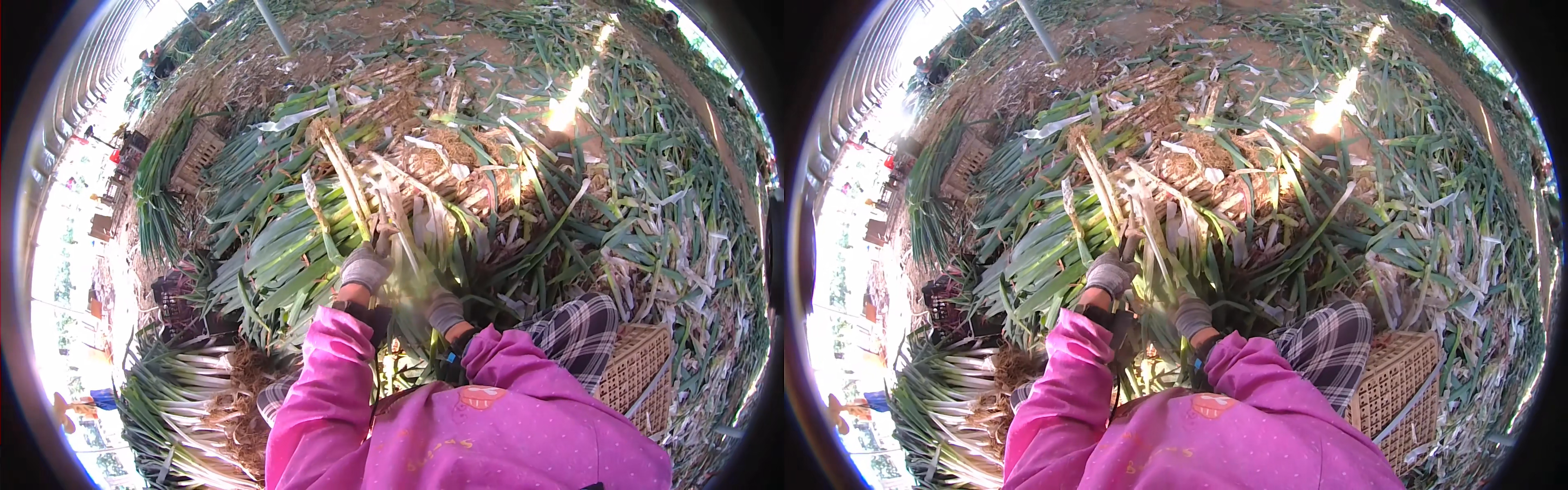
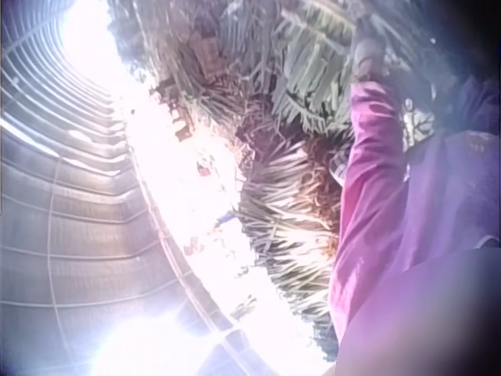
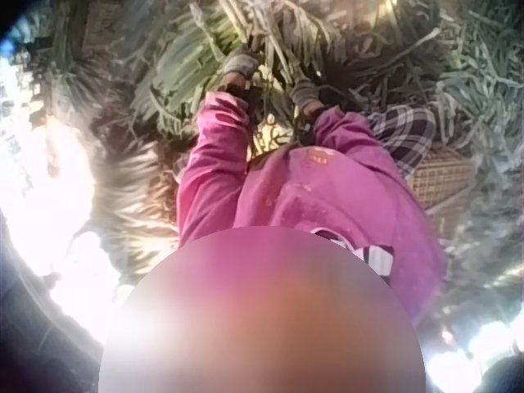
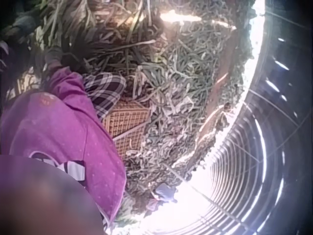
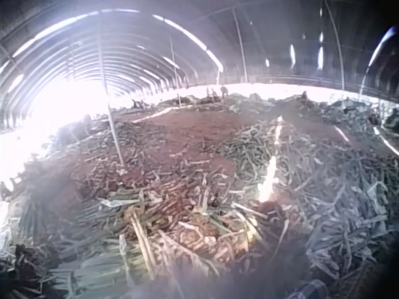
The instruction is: The person peels the outer layers from leeks by hand and tosses the cleaned leeks onto a pile.
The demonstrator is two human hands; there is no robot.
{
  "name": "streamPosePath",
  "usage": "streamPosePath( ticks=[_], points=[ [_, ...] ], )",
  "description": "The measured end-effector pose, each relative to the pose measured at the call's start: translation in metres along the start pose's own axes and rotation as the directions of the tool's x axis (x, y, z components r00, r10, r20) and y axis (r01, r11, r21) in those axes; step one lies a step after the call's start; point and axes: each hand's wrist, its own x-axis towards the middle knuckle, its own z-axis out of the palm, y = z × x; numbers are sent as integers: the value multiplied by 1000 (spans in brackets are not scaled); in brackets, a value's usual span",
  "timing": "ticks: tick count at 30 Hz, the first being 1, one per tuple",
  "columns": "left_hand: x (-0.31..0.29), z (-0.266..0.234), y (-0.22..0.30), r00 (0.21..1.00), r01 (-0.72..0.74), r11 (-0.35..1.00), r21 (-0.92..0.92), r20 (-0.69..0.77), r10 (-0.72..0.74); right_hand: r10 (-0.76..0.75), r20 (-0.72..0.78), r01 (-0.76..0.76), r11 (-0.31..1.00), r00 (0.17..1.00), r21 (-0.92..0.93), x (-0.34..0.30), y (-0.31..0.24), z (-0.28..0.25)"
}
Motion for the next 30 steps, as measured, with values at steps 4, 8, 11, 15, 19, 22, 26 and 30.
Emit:
streamPosePath(
  ticks=[4,8,11,15,19,22,26,30],
  points=[
    [10,-16,2,998,-59,998,-29,-13,58,45,28,-41,993,999,-115,-8,-14,-14],
    [20,-17,-6,1000,0,1000,-20,-26,-1,24,16,-23,998,1000,-52,-10,-12,-14],
    [7,-24,-13,989,56,998,-10,137,-54,59,-19,-59,997,998,-44,-13,-8,-15],
    [-54,-14,-45,950,-46,988,-145,-312,-1,86,-213,11,909,973,416,12,5,11],
    [-105,27,-76,994,-96,951,-292,-70,79,246,-78,-99,630,966,771,52,11,52],
    [-122,49,-84,987,-158,987,39,17,158,154,-102,-23,650,983,760,80,17,59],
    [-133,55,-107,992,-104,991,79,-58,108,24,-133,44,872,991,488,76,-43,66],
    [-111,54,-142,997,-75,997,15,-6,75,68,-45,-65,996,997,60,72,-80,79]
  ],
)
